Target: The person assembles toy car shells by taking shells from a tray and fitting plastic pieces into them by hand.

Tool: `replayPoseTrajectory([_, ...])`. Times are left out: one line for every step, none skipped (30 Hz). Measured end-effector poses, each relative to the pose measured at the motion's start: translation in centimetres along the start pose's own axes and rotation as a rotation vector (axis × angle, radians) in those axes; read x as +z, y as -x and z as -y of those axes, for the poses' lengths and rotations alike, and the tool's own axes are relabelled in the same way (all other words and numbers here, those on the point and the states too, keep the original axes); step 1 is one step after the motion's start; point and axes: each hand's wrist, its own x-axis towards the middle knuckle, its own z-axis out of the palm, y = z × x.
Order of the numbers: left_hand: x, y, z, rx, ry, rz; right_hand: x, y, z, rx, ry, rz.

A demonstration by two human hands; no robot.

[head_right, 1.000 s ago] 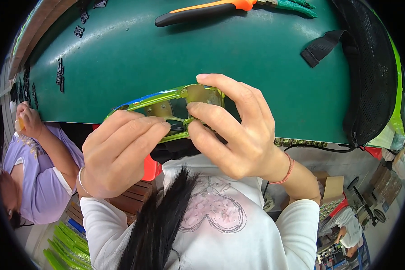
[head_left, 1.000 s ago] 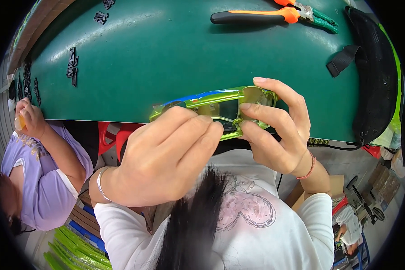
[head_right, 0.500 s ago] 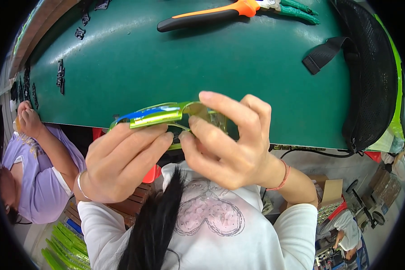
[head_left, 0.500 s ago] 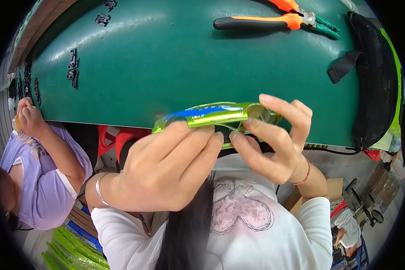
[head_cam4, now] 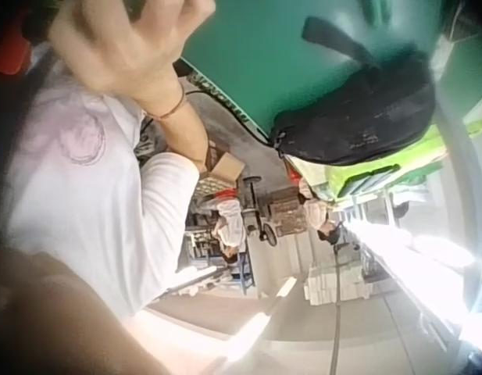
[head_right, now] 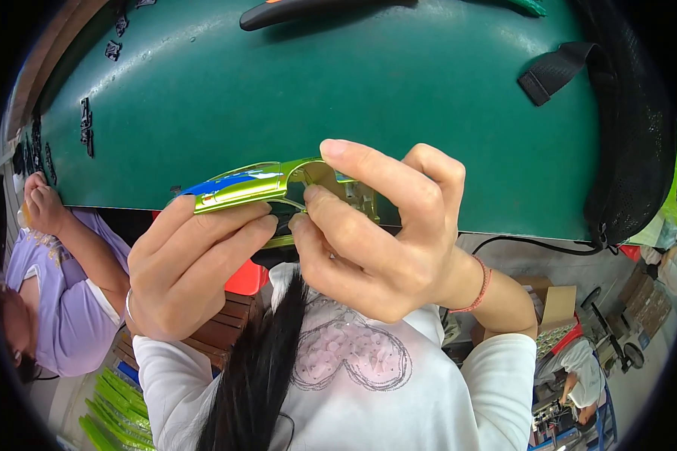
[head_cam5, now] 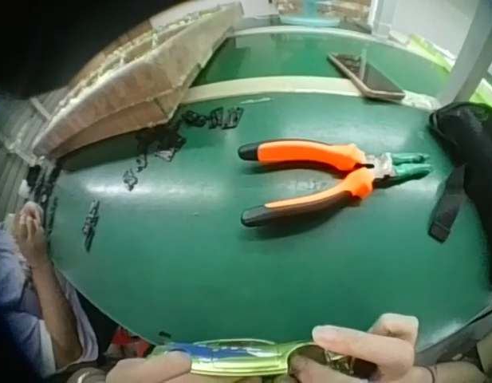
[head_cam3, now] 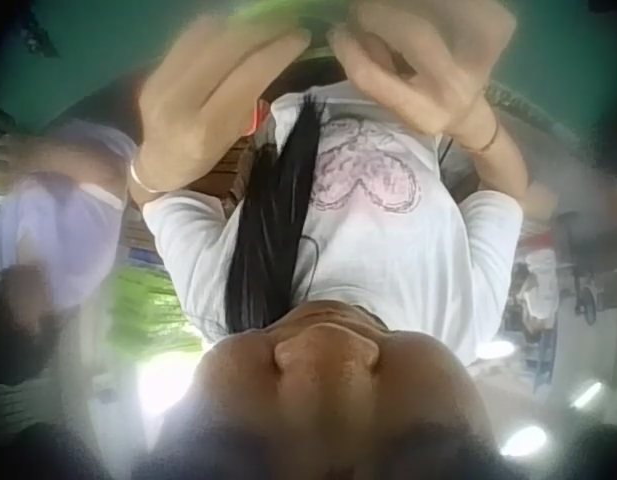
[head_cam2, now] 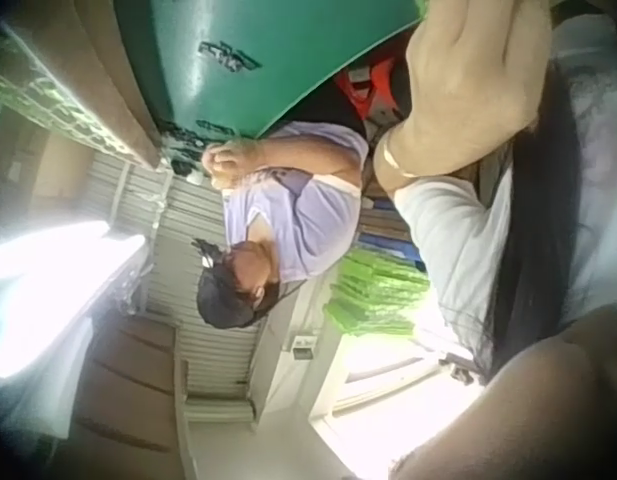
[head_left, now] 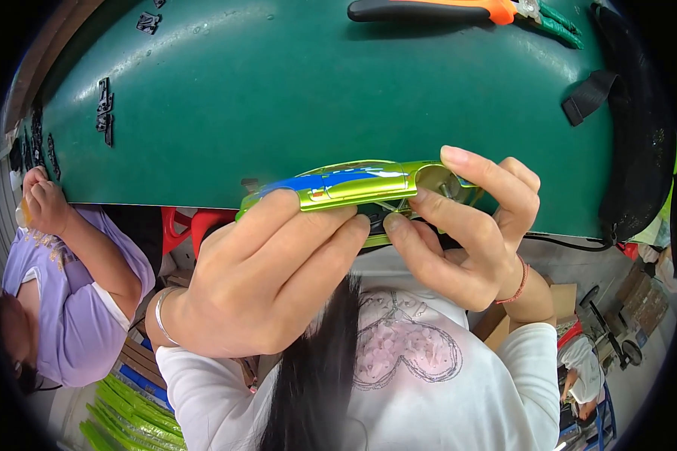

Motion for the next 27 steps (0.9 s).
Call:
replayPoseTrajectory([0.0,0.0,0.0,-0.005,-0.003,-0.005,0.0,0.0,-0.1,0.001,-0.001,0.000])
replayPoseTrajectory([0.1,0.1,0.0,-0.010,-0.006,-0.010,0.0,0.0,-0.1,-0.002,-0.003,0.000])
replayPoseTrajectory([0.0,0.1,0.0,-0.011,-0.005,-0.009,0.0,0.0,-0.1,-0.006,-0.004,-0.001])
replayPoseTrajectory([0.0,0.1,0.1,-0.004,0.007,-0.008,0.1,0.0,-0.1,-0.005,-0.004,0.000])
replayPoseTrajectory([0.0,0.1,0.1,0.002,0.019,-0.007,0.1,0.0,0.0,-0.002,-0.007,-0.005])
replayPoseTrajectory([0.0,0.1,0.3,0.002,0.019,-0.007,0.1,0.0,0.0,0.000,-0.009,-0.012])
replayPoseTrajectory([0.1,0.1,0.4,0.014,0.025,-0.008,0.5,0.0,0.1,0.000,-0.009,-0.012])
replayPoseTrajectory([0.1,0.2,0.5,0.026,0.031,-0.008,1.2,-0.1,0.2,0.018,0.013,-0.102])
replayPoseTrajectory([0.0,0.2,0.4,0.024,0.029,-0.007,1.6,-0.1,0.3,0.035,0.032,-0.193])
replayPoseTrajectory([-0.2,0.1,0.2,0.019,0.035,0.021,1.6,-0.2,0.4,0.034,0.030,-0.194])
replayPoseTrajectory([-0.3,0.1,0.1,0.013,0.041,0.051,1.6,-0.2,0.4,0.042,0.039,-0.185])
replayPoseTrajectory([-0.2,0.0,0.2,0.015,0.042,0.050,1.5,-0.2,0.4,0.050,0.052,-0.174])
replayPoseTrajectory([0.0,-0.1,0.3,0.001,0.084,0.037,1.5,-0.2,0.3,0.052,0.054,-0.173])
replayPoseTrajectory([0.2,-0.2,0.5,-0.014,0.126,0.025,1.5,0.0,0.4,0.072,0.053,-0.156])
replayPoseTrajectory([0.4,0.0,0.3,-0.040,0.154,-0.014,1.3,-0.2,0.5,0.083,0.050,-0.148])
replayPoseTrajectory([0.3,-0.1,-0.1,-0.038,0.145,-0.019,1.1,-0.4,0.6,0.075,0.051,-0.154])
replayPoseTrajectory([0.3,-0.2,-0.6,-0.074,0.123,-0.068,0.8,-0.6,0.6,0.083,0.049,-0.132])
replayPoseTrajectory([0.5,-0.3,-0.8,-0.111,0.110,-0.111,0.5,-0.6,0.6,0.099,0.047,-0.102])
replayPoseTrajectory([1.4,-0.1,-0.4,-0.068,0.028,-0.182,-0.6,-0.7,0.9,0.155,-0.003,0.025])
replayPoseTrajectory([1.8,-0.1,-0.1,-0.068,0.031,-0.182,-0.6,-0.7,0.9,0.156,-0.002,0.027])
replayPoseTrajectory([2.0,-0.2,0.2,-0.005,-0.019,-0.183,-0.5,-0.8,0.8,0.191,-0.042,0.020])
replayPoseTrajectory([2.2,-0.2,0.4,0.057,-0.069,-0.184,-0.4,-0.8,0.7,0.224,-0.081,0.014])
replayPoseTrajectory([2.9,-0.5,0.1,0.059,-0.085,-0.255,-0.5,-1.1,0.5,0.219,-0.081,0.024])
replayPoseTrajectory([3.1,-0.7,0.2,0.060,-0.085,-0.257,-0.6,-1.1,0.6,0.217,-0.079,0.024])
replayPoseTrajectory([3.3,-0.9,0.4,0.092,-0.075,-0.294,-0.6,-1.3,0.8,0.209,-0.032,0.046])
replayPoseTrajectory([3.4,-1.1,0.5,0.124,-0.066,-0.331,-0.6,-1.5,0.9,0.201,0.014,0.068])
replayPoseTrajectory([3.8,-1.2,0.4,0.127,-0.067,-0.333,0.4,-1.2,0.9,0.135,0.058,-0.062])
